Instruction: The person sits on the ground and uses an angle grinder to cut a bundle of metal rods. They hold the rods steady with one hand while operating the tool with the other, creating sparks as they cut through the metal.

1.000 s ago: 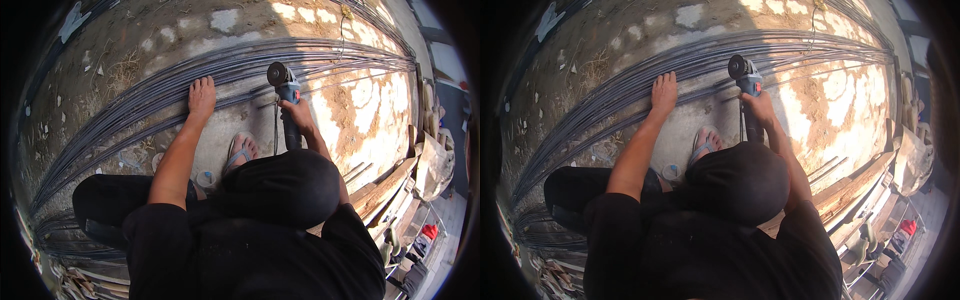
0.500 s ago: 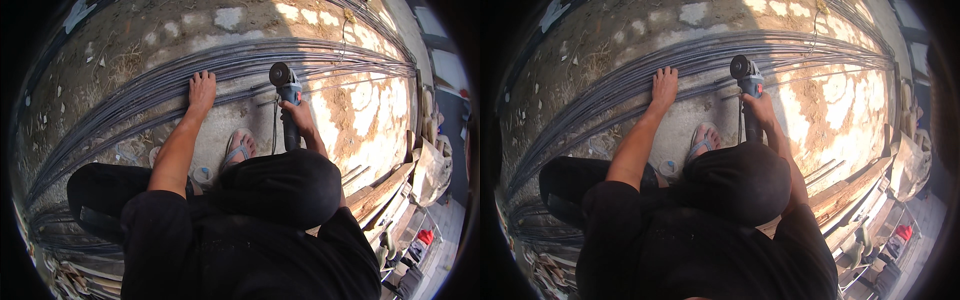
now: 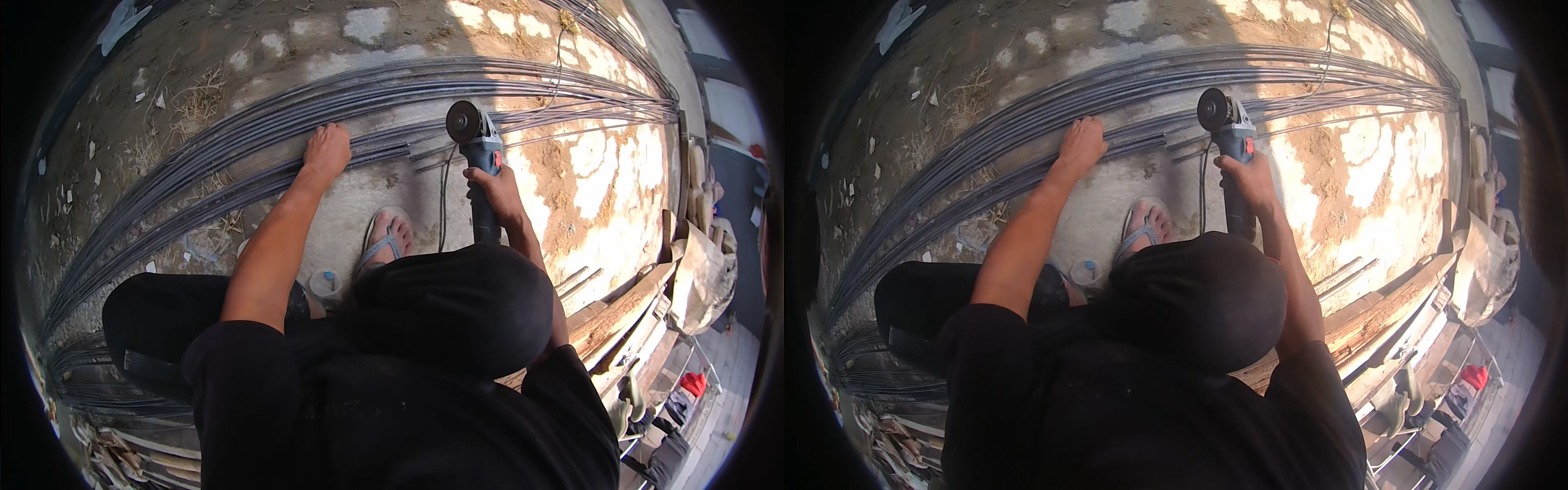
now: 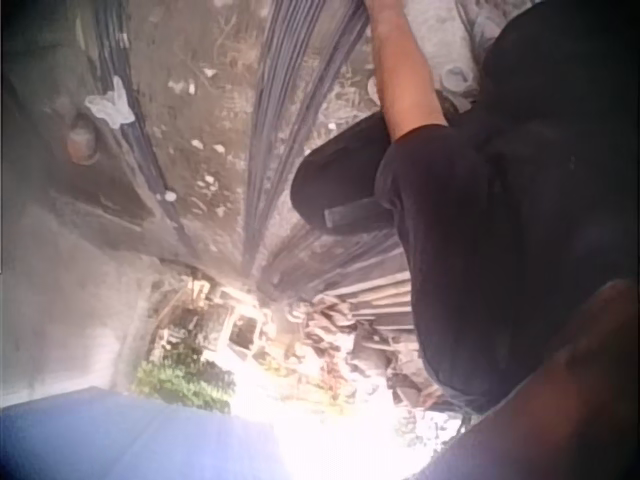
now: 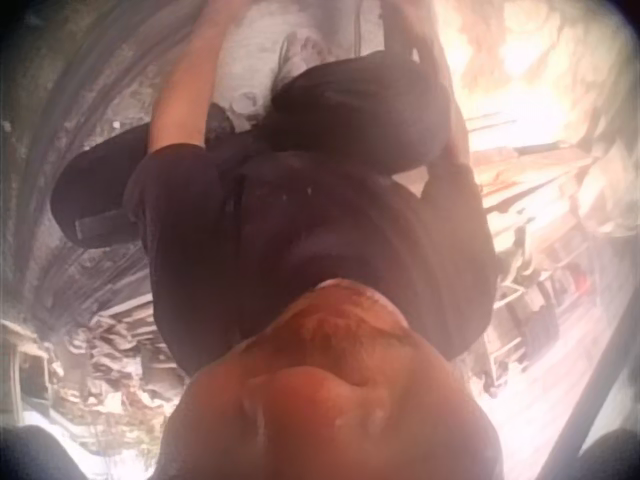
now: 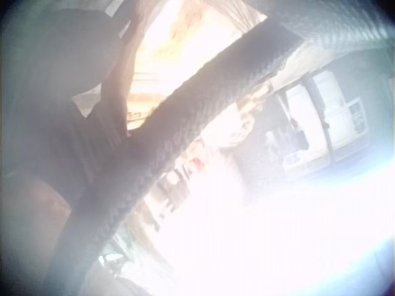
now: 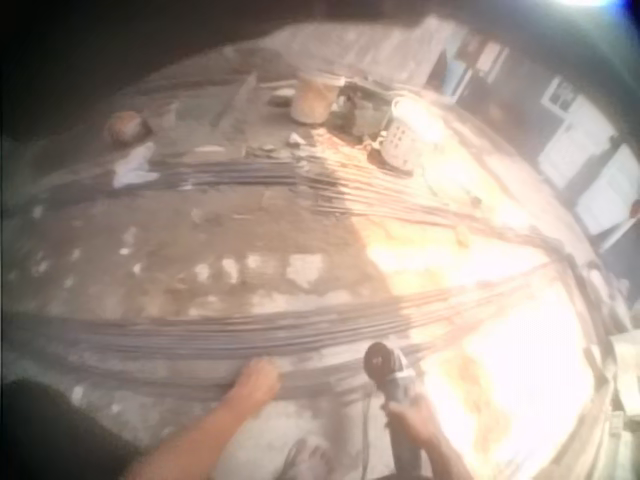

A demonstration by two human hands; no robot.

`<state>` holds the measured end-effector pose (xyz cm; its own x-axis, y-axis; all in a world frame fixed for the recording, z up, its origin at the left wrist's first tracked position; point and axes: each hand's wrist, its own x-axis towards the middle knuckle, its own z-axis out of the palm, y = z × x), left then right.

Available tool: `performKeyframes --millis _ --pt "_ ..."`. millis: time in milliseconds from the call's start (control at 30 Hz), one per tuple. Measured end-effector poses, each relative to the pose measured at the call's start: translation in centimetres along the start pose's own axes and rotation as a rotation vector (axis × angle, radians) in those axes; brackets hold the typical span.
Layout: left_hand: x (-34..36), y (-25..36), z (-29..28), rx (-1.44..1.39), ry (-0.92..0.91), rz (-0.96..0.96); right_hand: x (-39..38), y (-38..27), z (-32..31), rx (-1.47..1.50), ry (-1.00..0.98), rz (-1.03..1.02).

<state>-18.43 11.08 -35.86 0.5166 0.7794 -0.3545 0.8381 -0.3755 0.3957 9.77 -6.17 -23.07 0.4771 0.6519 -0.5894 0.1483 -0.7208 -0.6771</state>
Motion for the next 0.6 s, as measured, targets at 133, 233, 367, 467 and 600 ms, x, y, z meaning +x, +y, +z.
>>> performKeyframes --millis 133,233,367,467,600 --pt "0.4 0.0 -1.9 -0.100 -0.147 -0.009 0.3 -0.3 0.0 -0.019 -0.001 0.037" --pt "1.0 -1.0 -1.6 -0.196 -0.186 -0.014 0.9 -1.0 0.4 -0.094 -0.032 0.028" --pt "2.9 -2.0 -1.3 -0.116 -0.231 -0.032 2.1 -0.8 1.9 -0.199 -0.072 -0.029" --pt "3.0 -1.6 -1.7 -0.133 -0.213 -0.004 3.0 -0.7 2.0 -0.295 -0.100 0.027" --pt "2.7 -1.0 -1.7 -0.257 -0.193 -0.165 4.2 -0.1 2.5 -0.313 -0.087 0.020"
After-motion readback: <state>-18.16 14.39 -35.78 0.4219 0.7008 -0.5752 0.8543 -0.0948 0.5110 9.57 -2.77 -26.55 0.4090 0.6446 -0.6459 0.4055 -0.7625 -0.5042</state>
